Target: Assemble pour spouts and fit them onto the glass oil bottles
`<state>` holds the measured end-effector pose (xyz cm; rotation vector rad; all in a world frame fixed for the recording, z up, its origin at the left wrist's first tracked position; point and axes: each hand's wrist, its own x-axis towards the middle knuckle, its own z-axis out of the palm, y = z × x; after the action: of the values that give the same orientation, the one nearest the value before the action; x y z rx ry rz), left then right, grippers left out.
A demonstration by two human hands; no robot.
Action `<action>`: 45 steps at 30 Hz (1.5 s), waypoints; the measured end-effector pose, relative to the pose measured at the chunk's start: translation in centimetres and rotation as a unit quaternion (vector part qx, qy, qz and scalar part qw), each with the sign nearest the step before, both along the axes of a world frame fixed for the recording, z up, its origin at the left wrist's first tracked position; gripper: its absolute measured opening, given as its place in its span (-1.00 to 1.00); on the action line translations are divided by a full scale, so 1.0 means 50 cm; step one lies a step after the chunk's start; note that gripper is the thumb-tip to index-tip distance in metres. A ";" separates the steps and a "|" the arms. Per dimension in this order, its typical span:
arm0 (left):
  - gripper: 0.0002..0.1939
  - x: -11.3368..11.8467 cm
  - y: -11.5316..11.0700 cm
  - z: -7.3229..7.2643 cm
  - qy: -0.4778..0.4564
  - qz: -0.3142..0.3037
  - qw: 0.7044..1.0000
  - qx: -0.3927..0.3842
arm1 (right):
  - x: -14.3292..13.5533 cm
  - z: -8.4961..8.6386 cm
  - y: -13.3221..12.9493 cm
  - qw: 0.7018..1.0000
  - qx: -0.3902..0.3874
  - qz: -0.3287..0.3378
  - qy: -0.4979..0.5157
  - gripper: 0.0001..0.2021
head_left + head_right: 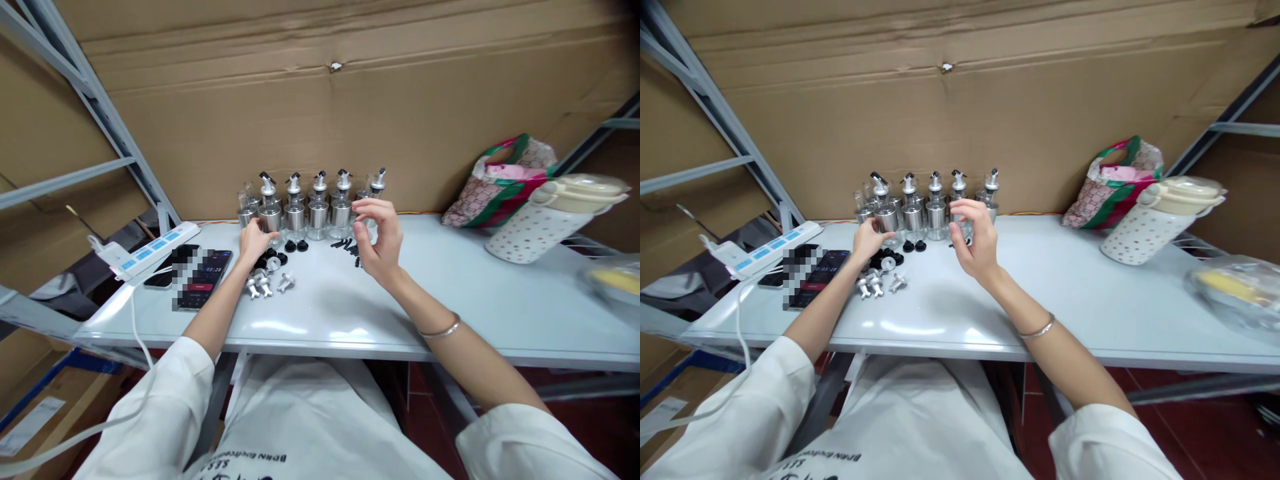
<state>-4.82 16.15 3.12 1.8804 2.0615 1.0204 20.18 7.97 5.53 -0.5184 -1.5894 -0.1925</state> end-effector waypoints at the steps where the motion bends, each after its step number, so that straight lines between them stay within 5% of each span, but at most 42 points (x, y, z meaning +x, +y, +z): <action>1: -0.47 0.001 0.001 -0.001 0.006 0.003 1.000 -0.006 | 0.000 0.001 -0.001 1.000 0.000 0.005 -0.002 -0.83; 13: -0.56 0.005 0.015 -0.029 0.035 -0.017 0.999 -0.015 | 0.002 0.006 -0.002 1.000 -0.001 0.000 -0.019 -0.86; 23: -0.60 0.002 0.016 -0.041 0.024 -0.023 0.997 0.064 | -0.003 0.003 -0.003 0.994 -0.033 0.005 -0.107 -0.89; 26: -0.77 -0.002 0.019 -0.040 0.030 -0.052 0.997 0.054 | -0.011 -0.008 -0.006 0.967 -0.119 0.043 -0.221 -0.86; 31: -0.92 0.008 -0.010 -0.020 0.074 -0.084 0.993 0.040 | -0.045 -0.043 -0.023 0.871 -0.250 0.123 -0.404 -0.82; 36: -0.87 0.037 -0.061 0.008 0.087 -0.172 0.978 0.084 | -0.080 -0.073 -0.032 0.847 -0.256 0.140 -0.444 -0.66; 45: -0.79 0.084 -0.110 -0.001 0.151 -0.405 0.894 0.119 | -0.050 -0.056 -0.018 0.812 -0.327 0.107 -0.472 -0.89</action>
<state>-0.63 10.63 3.07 2.7818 1.0291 0.7956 17.68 7.06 2.72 -0.8328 -2.7081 0.3584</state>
